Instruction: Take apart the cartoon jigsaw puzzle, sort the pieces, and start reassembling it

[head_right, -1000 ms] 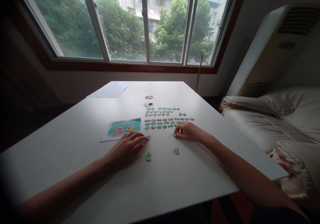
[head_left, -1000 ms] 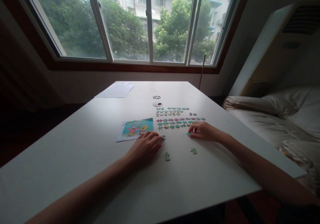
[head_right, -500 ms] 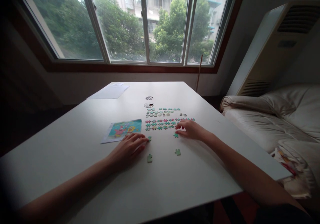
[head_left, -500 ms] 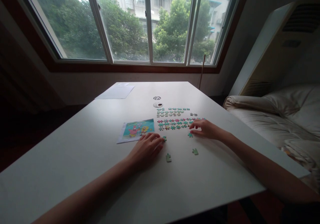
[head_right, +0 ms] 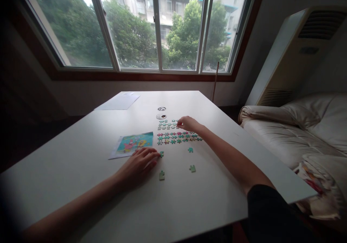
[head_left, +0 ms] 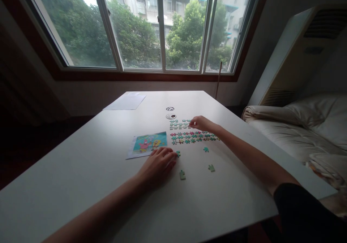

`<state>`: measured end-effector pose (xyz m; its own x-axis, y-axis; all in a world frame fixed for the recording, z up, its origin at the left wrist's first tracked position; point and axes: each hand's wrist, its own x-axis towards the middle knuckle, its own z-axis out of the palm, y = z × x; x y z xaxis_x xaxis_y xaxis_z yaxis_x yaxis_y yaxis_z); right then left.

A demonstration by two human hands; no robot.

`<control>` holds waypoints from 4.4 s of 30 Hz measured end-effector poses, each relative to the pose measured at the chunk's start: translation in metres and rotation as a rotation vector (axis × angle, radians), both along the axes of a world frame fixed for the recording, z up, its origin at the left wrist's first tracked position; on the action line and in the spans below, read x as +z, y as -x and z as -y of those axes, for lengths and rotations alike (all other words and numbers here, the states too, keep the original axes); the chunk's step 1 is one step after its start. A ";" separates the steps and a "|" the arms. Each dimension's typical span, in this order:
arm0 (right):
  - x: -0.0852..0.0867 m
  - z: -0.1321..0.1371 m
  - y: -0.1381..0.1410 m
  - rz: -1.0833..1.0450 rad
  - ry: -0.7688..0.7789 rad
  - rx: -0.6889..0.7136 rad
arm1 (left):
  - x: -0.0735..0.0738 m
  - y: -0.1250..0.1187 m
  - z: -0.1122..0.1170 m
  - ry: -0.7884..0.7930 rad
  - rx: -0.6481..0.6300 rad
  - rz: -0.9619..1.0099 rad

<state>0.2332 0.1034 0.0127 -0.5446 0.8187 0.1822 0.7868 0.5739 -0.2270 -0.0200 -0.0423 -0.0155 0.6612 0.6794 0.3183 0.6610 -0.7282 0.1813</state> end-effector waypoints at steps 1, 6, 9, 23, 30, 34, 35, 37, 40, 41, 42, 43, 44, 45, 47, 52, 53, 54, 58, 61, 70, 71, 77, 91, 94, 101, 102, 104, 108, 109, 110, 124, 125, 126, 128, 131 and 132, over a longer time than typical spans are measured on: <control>-0.001 -0.008 0.006 0.000 0.004 -0.010 | 0.001 0.000 0.000 0.000 -0.002 0.002; -0.008 -0.036 0.031 0.000 0.035 -0.069 | 0.000 -0.001 -0.002 -0.001 0.003 -0.003; -0.009 -0.047 0.039 0.013 0.072 -0.081 | -0.002 0.000 -0.003 -0.006 0.009 0.006; -0.004 -0.058 0.054 0.079 0.199 -0.105 | 0.001 0.005 -0.001 0.003 0.018 0.002; 0.000 -0.056 0.055 0.100 0.240 -0.127 | 0.004 0.003 0.000 0.009 0.013 -0.001; 0.001 -0.051 0.052 0.032 0.202 -0.094 | 0.005 0.002 0.000 0.015 0.014 -0.007; 0.002 -0.049 0.051 0.006 0.190 -0.079 | 0.005 0.001 0.000 0.015 0.012 -0.007; 0.005 -0.042 0.048 -0.047 0.176 -0.043 | 0.004 0.002 -0.001 0.014 0.009 -0.008; 0.011 -0.025 0.036 -0.110 0.200 0.024 | 0.003 0.003 -0.002 0.012 0.006 -0.003; 0.014 -0.017 0.030 -0.124 0.217 0.047 | 0.002 0.003 -0.002 0.011 0.007 0.000; 0.016 -0.008 0.022 -0.135 0.239 0.073 | 0.002 0.004 -0.002 0.010 0.008 0.002; 0.019 0.002 0.012 -0.140 0.259 0.094 | 0.001 0.004 -0.002 0.010 0.009 0.004; 0.021 0.012 0.001 -0.147 0.291 0.123 | 0.001 0.005 -0.002 0.009 0.011 0.005; 0.023 0.022 -0.010 -0.165 0.366 0.170 | 0.001 0.005 -0.002 0.010 0.011 0.005; 0.025 0.043 -0.033 -0.177 0.496 0.202 | 0.000 0.006 -0.002 0.012 0.009 0.001; 0.013 0.085 -0.070 -0.141 0.570 0.154 | -0.001 0.005 -0.003 0.008 0.018 0.000; 0.008 0.090 -0.074 -0.137 0.543 0.132 | -0.001 0.005 -0.003 0.008 0.018 0.001; 0.004 0.094 -0.076 -0.138 0.510 0.109 | -0.001 0.005 -0.003 0.008 0.015 0.001; -0.010 0.098 -0.081 -0.130 0.387 0.048 | -0.002 0.004 -0.002 0.006 0.014 -0.002; -0.013 0.098 -0.082 -0.125 0.377 0.042 | -0.002 0.003 -0.002 0.011 0.014 -0.011; 0.001 0.074 -0.087 -0.134 0.349 -0.025 | -0.005 0.003 -0.005 -0.002 0.006 0.003; 0.003 0.066 -0.087 -0.110 0.316 -0.035 | -0.005 0.004 -0.005 -0.004 0.006 0.004; -0.002 0.011 -0.072 -0.010 0.133 -0.145 | -0.004 0.003 -0.006 0.006 0.002 -0.007; -0.016 -0.037 -0.028 0.069 0.144 -0.308 | -0.003 0.007 -0.006 0.019 0.005 -0.008; -0.011 -0.045 -0.031 0.071 0.243 -0.316 | -0.002 0.007 -0.005 0.021 0.006 -0.008; -0.008 -0.040 -0.034 -0.059 0.270 -0.303 | 0.001 0.007 -0.004 0.025 0.018 -0.011; -0.008 -0.035 -0.035 -0.088 0.252 -0.293 | 0.001 0.008 -0.004 0.028 0.022 -0.013; -0.006 -0.022 -0.038 -0.140 0.237 -0.258 | 0.000 0.008 -0.005 0.032 0.029 -0.015; 0.003 0.018 -0.056 -0.179 0.327 -0.141 | -0.001 0.008 -0.005 0.035 0.032 -0.010; 0.006 0.030 -0.062 -0.182 0.372 -0.100 | -0.002 0.008 -0.005 0.035 0.032 -0.009; 0.008 0.041 -0.068 -0.201 0.455 -0.035 | -0.002 0.008 -0.004 0.033 0.033 -0.009; -0.003 0.099 -0.101 -0.122 0.504 -0.115 | -0.004 0.006 -0.004 -0.002 0.023 0.004; -0.001 0.097 -0.100 -0.121 0.502 -0.113 | -0.004 0.006 -0.004 -0.001 0.023 0.003; 0.001 0.095 -0.099 -0.120 0.493 -0.111 | -0.005 0.006 -0.004 -0.001 0.021 0.004; 0.006 0.087 -0.095 -0.119 0.455 -0.106 | -0.006 0.006 -0.005 -0.004 0.017 0.010; 0.012 0.065 -0.082 -0.089 0.356 -0.079 | -0.006 0.006 -0.006 -0.001 0.009 0.014; 0.012 0.056 -0.076 -0.067 0.315 -0.076 | -0.005 0.006 -0.006 0.004 0.006 0.013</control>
